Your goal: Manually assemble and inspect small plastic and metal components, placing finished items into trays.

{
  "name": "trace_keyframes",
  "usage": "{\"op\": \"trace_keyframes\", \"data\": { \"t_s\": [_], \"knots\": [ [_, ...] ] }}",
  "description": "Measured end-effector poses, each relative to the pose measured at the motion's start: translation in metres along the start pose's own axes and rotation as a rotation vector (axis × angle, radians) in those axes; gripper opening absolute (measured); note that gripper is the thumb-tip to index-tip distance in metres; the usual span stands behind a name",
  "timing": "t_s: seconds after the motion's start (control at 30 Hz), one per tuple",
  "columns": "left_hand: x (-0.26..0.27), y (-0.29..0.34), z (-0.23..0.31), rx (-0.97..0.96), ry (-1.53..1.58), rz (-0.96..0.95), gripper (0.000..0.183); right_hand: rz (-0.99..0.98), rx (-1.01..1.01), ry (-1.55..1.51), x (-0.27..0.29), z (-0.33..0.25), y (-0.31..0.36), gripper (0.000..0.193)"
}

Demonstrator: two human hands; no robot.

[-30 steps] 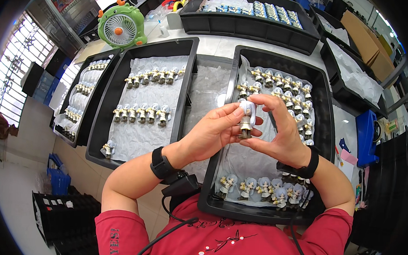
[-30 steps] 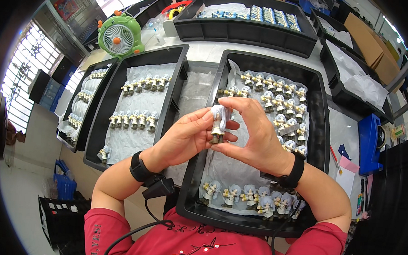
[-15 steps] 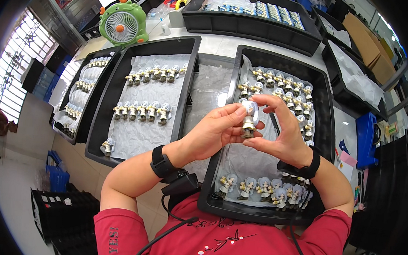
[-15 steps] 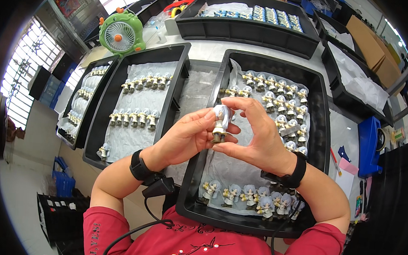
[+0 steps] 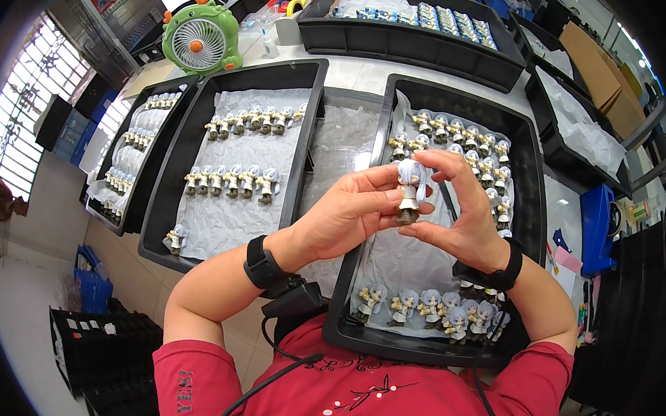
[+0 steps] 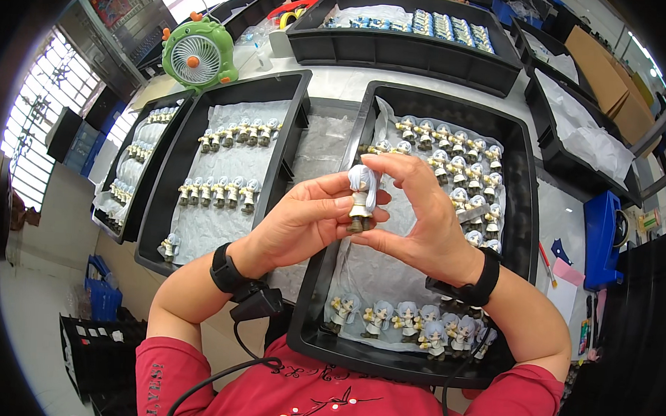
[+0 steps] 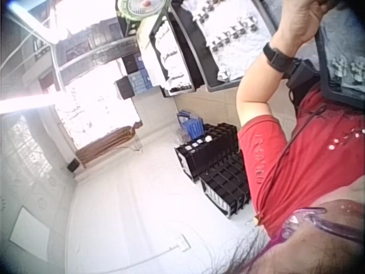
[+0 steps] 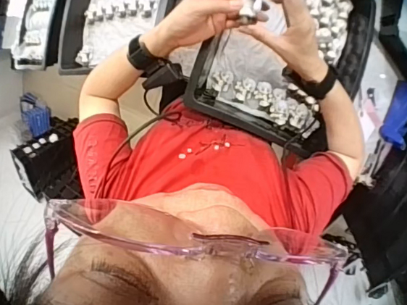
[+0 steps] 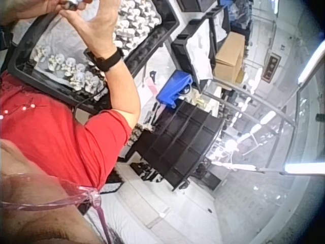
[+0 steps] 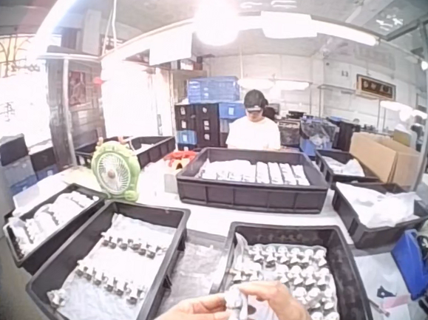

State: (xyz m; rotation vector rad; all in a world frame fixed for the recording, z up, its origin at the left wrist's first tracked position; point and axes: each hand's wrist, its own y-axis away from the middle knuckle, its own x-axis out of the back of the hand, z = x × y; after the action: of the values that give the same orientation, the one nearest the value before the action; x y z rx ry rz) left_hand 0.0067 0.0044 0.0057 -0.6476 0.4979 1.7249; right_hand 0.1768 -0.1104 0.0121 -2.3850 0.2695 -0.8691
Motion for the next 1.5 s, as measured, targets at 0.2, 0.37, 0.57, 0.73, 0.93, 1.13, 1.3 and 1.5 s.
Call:
{"op": "trace_keyframes", "data": {
  "t_s": [0.2,0.37,0.57,0.73,0.93,1.13,1.3,1.5],
  "knots": [
    [0.0,0.0,0.0,-0.009,-0.039,0.001,0.046,-0.004,0.011,0.009,0.0,0.0,-0.001,0.078],
    [-0.001,0.0,0.001,-0.031,-0.092,0.031,0.05,-0.004,0.007,0.008,0.0,-0.002,-0.001,0.077],
    [-0.002,0.0,-0.001,-0.069,-0.184,0.117,0.051,-0.016,-0.017,0.031,-0.002,-0.001,0.0,0.076],
    [-0.002,0.002,-0.002,-0.137,-0.386,0.205,0.047,-0.048,-0.024,0.047,-0.006,-0.002,-0.001,0.073],
    [-0.011,0.003,0.002,-0.168,-0.783,0.207,0.035,-0.085,0.17,0.195,-0.009,-0.007,0.003,0.074],
    [0.004,0.027,0.077,-0.259,-0.943,0.33,0.043,0.001,0.033,0.186,0.002,-0.011,-0.001,0.067],
    [0.05,0.05,0.118,-0.198,-1.238,0.637,0.042,0.038,0.029,0.188,0.002,-0.009,-0.002,0.061],
    [0.128,0.042,0.085,0.115,-1.79,0.54,0.048,0.016,0.007,0.21,-0.001,-0.01,-0.004,0.054]
  ]
}}
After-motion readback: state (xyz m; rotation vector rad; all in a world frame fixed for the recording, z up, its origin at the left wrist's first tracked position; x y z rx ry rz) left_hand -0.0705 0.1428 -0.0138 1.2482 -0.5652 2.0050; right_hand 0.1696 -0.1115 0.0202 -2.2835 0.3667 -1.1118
